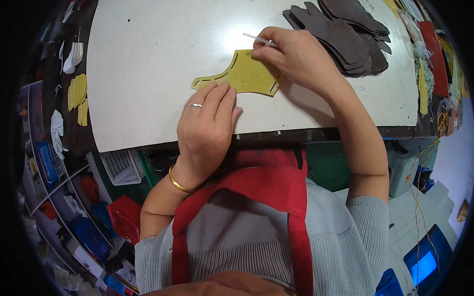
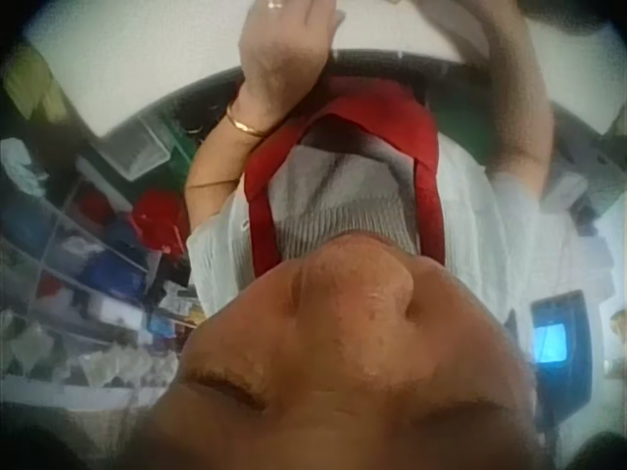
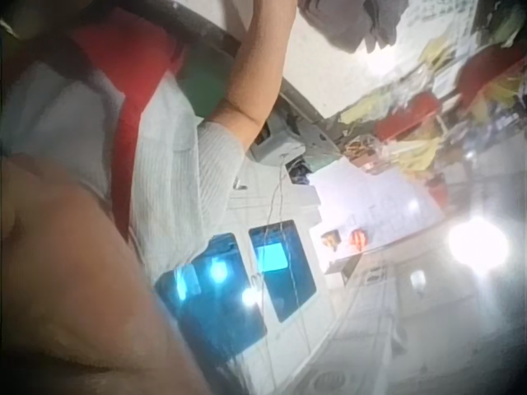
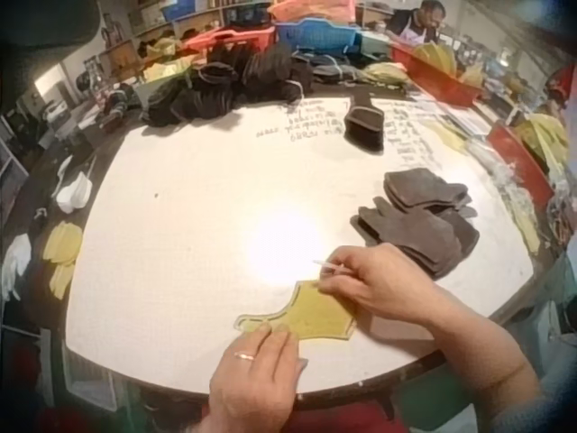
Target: The person removes an elastic band from a stack of leather pieces, marks each piece using a template and a marking pen, and then gathers and ties the stack back together with the elastic band.
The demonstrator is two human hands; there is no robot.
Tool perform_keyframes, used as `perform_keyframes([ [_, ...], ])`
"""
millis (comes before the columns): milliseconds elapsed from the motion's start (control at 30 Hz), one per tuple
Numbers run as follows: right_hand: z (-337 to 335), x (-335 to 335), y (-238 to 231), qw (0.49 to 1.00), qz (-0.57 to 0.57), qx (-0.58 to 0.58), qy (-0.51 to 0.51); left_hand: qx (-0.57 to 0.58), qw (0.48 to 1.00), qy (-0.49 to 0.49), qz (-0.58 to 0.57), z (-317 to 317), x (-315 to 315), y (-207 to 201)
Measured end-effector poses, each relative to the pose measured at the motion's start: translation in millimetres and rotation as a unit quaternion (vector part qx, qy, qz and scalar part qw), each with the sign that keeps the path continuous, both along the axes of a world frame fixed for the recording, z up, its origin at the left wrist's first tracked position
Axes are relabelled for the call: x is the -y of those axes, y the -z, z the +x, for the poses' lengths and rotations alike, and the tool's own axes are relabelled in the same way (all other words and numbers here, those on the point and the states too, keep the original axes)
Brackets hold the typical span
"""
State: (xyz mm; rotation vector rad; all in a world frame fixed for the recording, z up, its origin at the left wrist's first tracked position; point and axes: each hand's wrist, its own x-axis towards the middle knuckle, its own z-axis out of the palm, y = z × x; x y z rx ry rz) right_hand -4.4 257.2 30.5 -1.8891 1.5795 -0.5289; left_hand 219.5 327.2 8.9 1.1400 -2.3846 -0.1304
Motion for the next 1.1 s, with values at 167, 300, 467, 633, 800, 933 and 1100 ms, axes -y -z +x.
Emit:
perform_keyframes([
  [167,-14.8,-0.9,2.1,0.999,0.017,0.003,0.034,0.090,0.996,0.007,-0.001,-0.4,13.2,-10.8],
  [300,-11.7,-7.5,1.2,0.998,-0.032,-0.055,0.016,0.097,0.995,0.016,-0.022,-2.5,14.3,-14.6],
  [467,-9.9,-8.1,1.1,0.993,-0.069,-0.100,0.008,0.099,0.994,0.021,-0.027,-7.6,11.6,-14.1],
  [633,-15.2,0.2,-5.2,0.968,-0.192,-0.157,0.044,0.079,0.992,0.044,-0.093,-18.1,7.6,-1.3],
  [800,11.7,-1.0,-23.0,0.930,-0.348,-0.117,-0.031,0.088,0.993,0.024,-0.080,-24.3,-1.0,1.9],
  [933,51.3,8.9,-6.6,0.966,-0.168,0.133,-0.143,0.061,0.996,0.033,-0.063,-21.7,-3.6,-0.5],
  [1100,73.2,16.0,-4.8,0.968,-0.140,0.026,-0.207,0.062,0.996,0.024,-0.053,-21.1,-6.5,2.2],
])
